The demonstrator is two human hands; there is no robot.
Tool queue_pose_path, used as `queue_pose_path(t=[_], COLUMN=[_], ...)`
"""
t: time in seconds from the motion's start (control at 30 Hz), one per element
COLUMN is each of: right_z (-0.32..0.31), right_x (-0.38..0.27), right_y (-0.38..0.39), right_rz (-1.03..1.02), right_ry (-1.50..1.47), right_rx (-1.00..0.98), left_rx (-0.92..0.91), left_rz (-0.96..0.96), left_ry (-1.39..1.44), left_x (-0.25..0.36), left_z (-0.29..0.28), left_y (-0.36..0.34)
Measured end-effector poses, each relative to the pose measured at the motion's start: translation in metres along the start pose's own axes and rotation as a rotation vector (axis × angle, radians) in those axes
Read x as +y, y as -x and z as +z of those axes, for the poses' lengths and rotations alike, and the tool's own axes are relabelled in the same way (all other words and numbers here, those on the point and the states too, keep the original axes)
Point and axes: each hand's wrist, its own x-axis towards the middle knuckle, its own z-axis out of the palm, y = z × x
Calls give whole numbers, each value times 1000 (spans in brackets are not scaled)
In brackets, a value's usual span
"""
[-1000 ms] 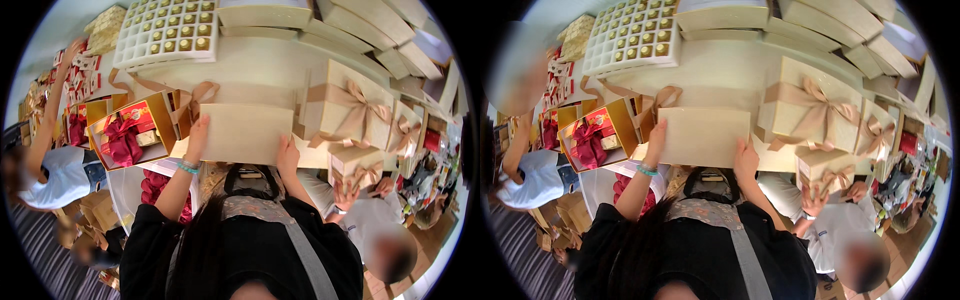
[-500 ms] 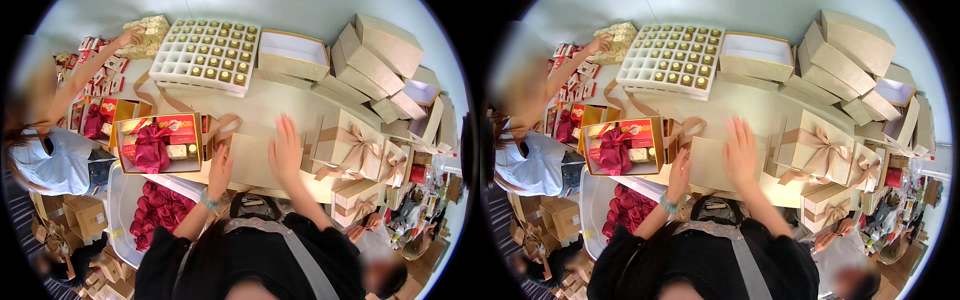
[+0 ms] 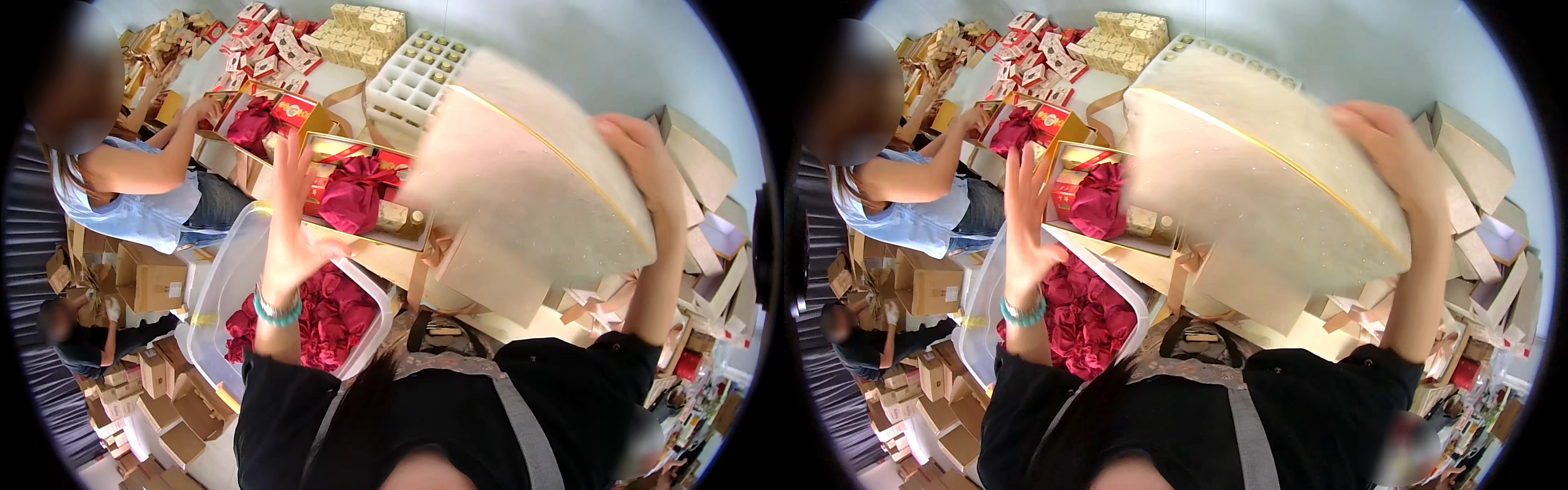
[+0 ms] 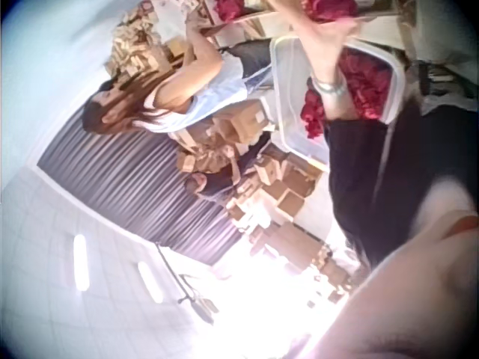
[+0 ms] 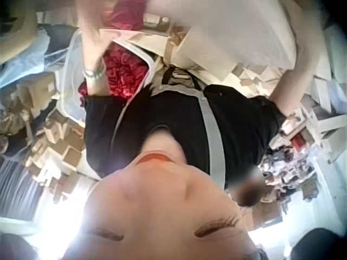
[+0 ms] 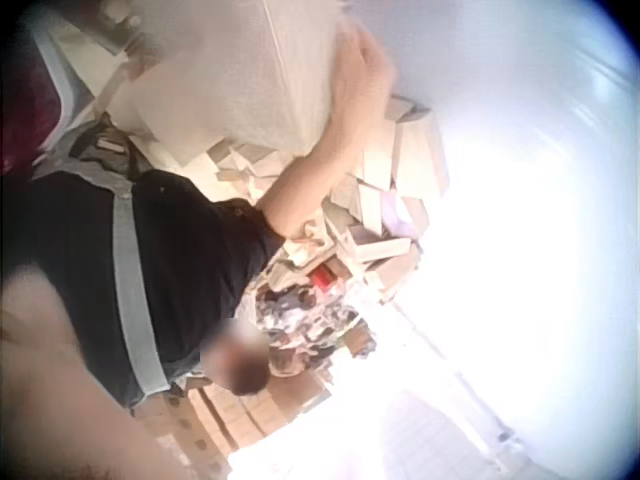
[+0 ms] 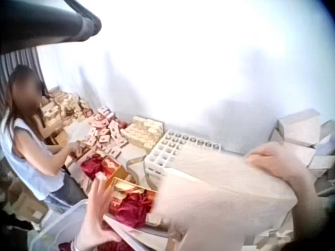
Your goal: The person wraps small beige boxes with ribbons, tying them into bows by hand. They repeatedly pick up boxes, wrap the ribbon around them, and place the finished items into a stack on the table.
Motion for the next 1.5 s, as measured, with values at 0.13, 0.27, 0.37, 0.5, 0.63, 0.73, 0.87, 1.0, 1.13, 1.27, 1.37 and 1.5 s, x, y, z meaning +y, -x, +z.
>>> queue_pose_path(t=[0.13, 0.27, 0.37, 0.5, 0.63, 0.73, 0.87, 1.0, 1.13, 1.27, 1.37, 1.5], right_z=[107, 174, 210, 265, 261, 249, 217, 193, 177, 160, 136, 100], right_x=[-48, 45, 83, 88, 67, 100, 116, 100, 83, 69, 68, 82], right_y=[-51, -135, -143, -33, -9, 3, 63, 95, 73, 71, 91, 157], right_rz=[78, 107, 174, 192, 318, 220, 299, 412, 232, 80, 65, 156], right_ry=[-98, -507, -783, -1044, -1188, -1235, -1304, -1334, -1274, -1192, -1000, -1016], right_rx=[-435, -385, -104, -22, -28, -13, 124, 252, 163, 205, 280, 338], left_rx=[-238, -77, 34, -30, -91, -150, -243, -285, -283, -267, -292, -393], left_rz=[-465, -567, -625, -605, -665, -687, -698, -720, -718, -719, -702, -682], left_ry=[734, 605, 643, 580, 543, 513, 470, 440, 389, 327, 283, 284], left_x=[-40, -84, -139, -170, -148, -120, -79, -74, -69, -39, -14, 9], left_z=[-55, -88, -107, -108, -88, -71, -30, -3, -5, -13, -4, 45], left_y=[-2, -30, -14, 6, 12, 17, 18, 4, -16, -7, 3, 10])
